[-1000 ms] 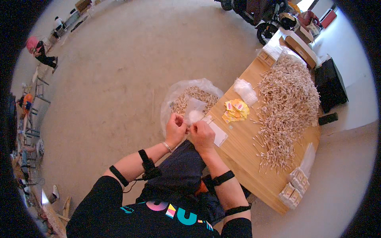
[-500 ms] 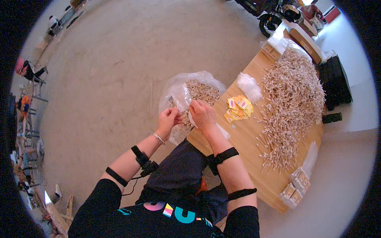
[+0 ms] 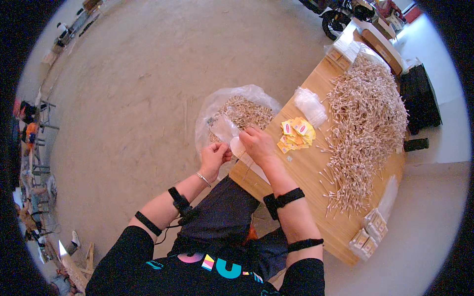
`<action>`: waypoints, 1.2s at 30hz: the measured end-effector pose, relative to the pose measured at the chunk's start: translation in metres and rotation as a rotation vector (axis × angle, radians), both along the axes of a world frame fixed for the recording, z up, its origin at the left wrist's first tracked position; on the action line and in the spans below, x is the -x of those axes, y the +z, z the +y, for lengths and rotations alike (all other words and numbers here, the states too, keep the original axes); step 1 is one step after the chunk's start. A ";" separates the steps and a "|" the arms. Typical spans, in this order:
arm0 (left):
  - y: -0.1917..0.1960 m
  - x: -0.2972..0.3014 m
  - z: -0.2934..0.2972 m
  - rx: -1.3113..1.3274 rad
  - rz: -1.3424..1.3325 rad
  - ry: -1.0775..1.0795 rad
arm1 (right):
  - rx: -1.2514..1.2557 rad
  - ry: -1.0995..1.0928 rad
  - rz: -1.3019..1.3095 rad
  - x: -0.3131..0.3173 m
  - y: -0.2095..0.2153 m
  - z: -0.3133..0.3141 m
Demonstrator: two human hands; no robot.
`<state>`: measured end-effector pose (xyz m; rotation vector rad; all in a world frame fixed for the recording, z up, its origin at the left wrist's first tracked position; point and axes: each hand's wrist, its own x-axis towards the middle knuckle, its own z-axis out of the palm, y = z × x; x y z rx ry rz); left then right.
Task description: Sorting, counting, and packaging cotton swabs into small bags with labels.
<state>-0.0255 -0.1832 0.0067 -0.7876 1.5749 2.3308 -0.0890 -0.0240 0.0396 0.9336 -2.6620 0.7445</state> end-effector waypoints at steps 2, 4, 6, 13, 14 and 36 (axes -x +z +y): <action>0.002 -0.009 0.007 0.000 0.003 0.003 | 0.013 0.074 -0.039 -0.005 0.011 0.006; 0.004 -0.016 0.014 -0.020 0.019 0.020 | 0.153 -0.028 -0.181 -0.011 0.014 0.007; 0.004 -0.016 0.015 0.005 0.030 0.013 | 0.295 -0.136 -0.318 -0.014 0.014 0.007; 0.005 -0.018 0.020 0.089 0.047 -0.007 | 0.237 -0.312 -0.331 -0.011 -0.004 -0.004; 0.004 -0.020 0.021 0.092 0.050 -0.015 | 0.253 -0.325 -0.331 -0.010 -0.007 -0.003; -0.004 0.000 0.027 -0.082 0.027 0.137 | 0.375 -0.191 -0.312 -0.017 -0.010 0.004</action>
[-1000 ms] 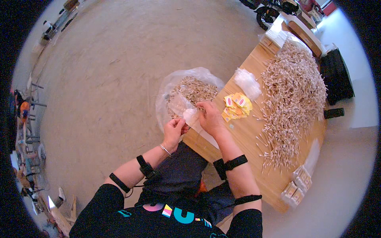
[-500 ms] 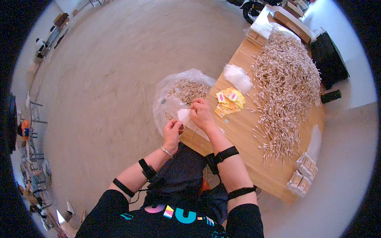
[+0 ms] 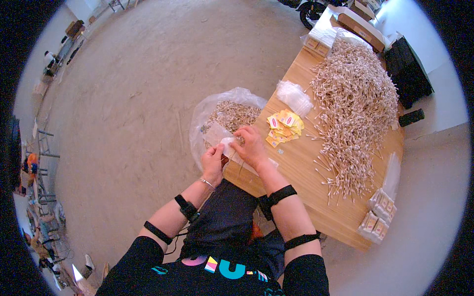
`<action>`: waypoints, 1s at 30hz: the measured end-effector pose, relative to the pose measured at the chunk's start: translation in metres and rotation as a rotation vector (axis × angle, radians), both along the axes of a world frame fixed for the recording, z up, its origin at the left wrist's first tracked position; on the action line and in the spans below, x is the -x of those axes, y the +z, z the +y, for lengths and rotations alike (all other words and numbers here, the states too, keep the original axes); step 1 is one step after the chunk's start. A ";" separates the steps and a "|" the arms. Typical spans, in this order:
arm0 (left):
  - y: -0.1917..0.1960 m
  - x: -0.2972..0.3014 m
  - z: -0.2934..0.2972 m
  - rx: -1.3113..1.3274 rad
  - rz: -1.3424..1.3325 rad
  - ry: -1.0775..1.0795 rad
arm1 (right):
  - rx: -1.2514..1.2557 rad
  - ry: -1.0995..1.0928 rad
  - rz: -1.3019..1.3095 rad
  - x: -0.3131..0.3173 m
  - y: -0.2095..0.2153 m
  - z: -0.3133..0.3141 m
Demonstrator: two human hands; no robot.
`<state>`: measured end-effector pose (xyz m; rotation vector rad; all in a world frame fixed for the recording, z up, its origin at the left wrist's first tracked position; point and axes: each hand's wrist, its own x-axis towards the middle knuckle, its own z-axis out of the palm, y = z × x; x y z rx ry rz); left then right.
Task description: Sorting, counting, and packaging cotton swabs into small bags with labels.
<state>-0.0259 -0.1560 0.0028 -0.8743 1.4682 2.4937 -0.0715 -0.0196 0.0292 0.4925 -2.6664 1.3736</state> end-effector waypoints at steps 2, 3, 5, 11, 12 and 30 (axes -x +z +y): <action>-0.004 0.003 0.000 -0.027 -0.004 0.007 | -0.068 -0.086 0.093 -0.003 0.001 -0.005; -0.007 0.004 -0.001 -0.038 0.019 0.014 | -0.067 -0.084 0.094 -0.003 0.002 -0.008; -0.012 0.005 -0.002 -0.049 0.040 0.021 | -0.118 -0.156 0.130 -0.004 0.002 -0.012; -0.009 0.005 0.000 0.017 0.043 0.007 | -0.242 -0.140 0.258 0.003 0.003 -0.018; -0.009 0.005 -0.001 0.010 0.052 0.004 | -0.243 -0.139 0.257 0.003 0.003 -0.019; 0.001 -0.023 0.007 0.209 0.044 -0.046 | 0.025 -0.018 0.057 -0.001 0.000 0.002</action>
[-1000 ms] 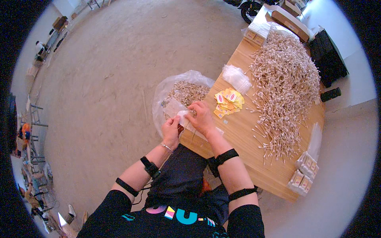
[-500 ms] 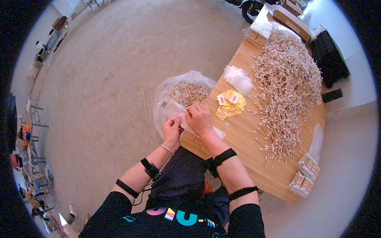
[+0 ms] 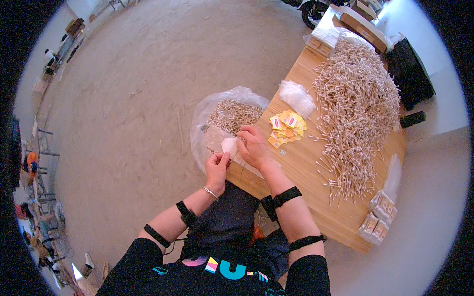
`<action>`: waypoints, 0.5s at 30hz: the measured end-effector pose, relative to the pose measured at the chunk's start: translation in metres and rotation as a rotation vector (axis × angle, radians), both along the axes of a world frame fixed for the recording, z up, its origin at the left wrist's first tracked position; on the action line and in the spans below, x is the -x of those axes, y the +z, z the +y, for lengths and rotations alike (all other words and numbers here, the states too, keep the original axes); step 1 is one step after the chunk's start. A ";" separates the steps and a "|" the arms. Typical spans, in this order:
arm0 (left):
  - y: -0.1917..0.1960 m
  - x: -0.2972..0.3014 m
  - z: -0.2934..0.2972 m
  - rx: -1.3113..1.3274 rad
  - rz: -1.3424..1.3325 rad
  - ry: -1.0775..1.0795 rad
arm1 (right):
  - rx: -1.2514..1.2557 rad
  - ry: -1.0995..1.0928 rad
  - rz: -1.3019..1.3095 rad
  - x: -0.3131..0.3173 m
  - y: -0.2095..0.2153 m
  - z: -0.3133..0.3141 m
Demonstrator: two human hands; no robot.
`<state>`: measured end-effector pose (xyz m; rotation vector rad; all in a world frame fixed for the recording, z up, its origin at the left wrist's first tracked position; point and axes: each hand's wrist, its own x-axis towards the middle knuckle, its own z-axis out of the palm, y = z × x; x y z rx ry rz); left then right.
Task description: Sorting, counting, and packaging cotton swabs into small bags with labels.
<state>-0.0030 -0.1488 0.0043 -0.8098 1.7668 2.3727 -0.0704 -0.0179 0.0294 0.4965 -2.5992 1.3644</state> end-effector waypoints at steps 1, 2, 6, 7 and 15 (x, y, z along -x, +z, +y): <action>0.000 -0.002 0.003 0.070 0.045 -0.001 | -0.014 -0.015 -0.024 0.001 -0.002 -0.002; 0.000 -0.003 0.005 0.070 0.046 -0.008 | -0.027 -0.031 -0.049 0.002 -0.003 -0.002; 0.002 -0.003 0.009 0.142 0.049 -0.006 | -0.068 -0.036 -0.065 0.004 -0.009 0.003; 0.001 -0.002 0.010 0.158 0.045 0.011 | -0.059 -0.032 -0.067 0.005 -0.009 0.002; 0.001 0.006 0.007 0.135 0.031 -0.004 | -0.041 -0.077 -0.062 0.005 -0.003 -0.003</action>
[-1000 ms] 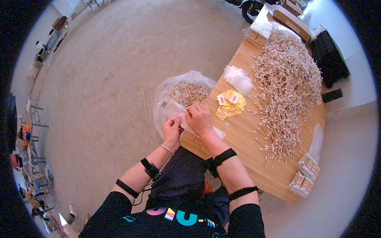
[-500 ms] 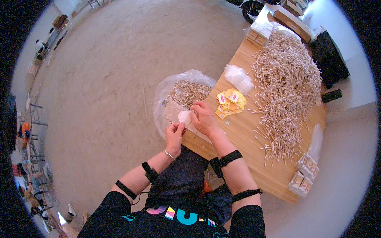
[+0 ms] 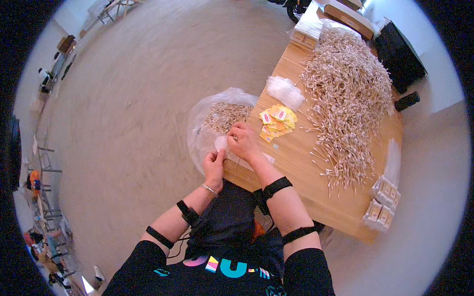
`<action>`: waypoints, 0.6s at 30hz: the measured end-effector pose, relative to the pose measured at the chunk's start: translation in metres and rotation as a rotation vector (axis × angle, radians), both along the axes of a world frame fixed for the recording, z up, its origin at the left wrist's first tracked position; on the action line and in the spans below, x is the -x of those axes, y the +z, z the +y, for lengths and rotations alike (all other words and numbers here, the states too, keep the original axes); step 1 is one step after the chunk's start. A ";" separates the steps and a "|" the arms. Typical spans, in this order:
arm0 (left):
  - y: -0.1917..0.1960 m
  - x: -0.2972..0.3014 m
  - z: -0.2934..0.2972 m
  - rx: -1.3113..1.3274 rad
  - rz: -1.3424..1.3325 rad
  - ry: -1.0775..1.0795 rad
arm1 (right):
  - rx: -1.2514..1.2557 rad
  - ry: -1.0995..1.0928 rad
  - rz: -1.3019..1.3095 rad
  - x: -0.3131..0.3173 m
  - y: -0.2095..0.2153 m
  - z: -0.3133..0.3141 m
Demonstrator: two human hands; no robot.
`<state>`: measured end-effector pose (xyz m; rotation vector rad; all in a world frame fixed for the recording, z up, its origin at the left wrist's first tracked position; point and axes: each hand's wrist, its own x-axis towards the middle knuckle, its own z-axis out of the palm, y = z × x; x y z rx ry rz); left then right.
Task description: Sorting, counting, and packaging cotton swabs into small bags with labels.
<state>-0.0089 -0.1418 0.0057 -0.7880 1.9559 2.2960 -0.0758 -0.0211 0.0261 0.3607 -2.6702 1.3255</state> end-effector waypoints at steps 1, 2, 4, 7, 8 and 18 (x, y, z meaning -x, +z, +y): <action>0.000 0.000 -0.001 -0.001 0.005 -0.012 | 0.005 -0.007 0.007 0.001 -0.002 0.000; -0.001 0.000 -0.001 0.003 0.006 -0.018 | 0.011 -0.014 0.014 0.002 -0.003 0.001; -0.001 -0.003 -0.001 0.099 0.020 -0.053 | 0.033 -0.010 0.018 0.005 -0.007 0.002; -0.001 -0.006 0.002 0.090 -0.016 -0.079 | 0.073 -0.019 0.026 0.007 -0.012 0.001; 0.001 -0.007 0.003 0.093 -0.013 -0.084 | 0.091 -0.032 0.028 0.007 -0.013 0.002; -0.006 0.006 -0.019 0.056 0.030 -0.046 | 0.114 -0.069 0.033 -0.014 0.009 0.008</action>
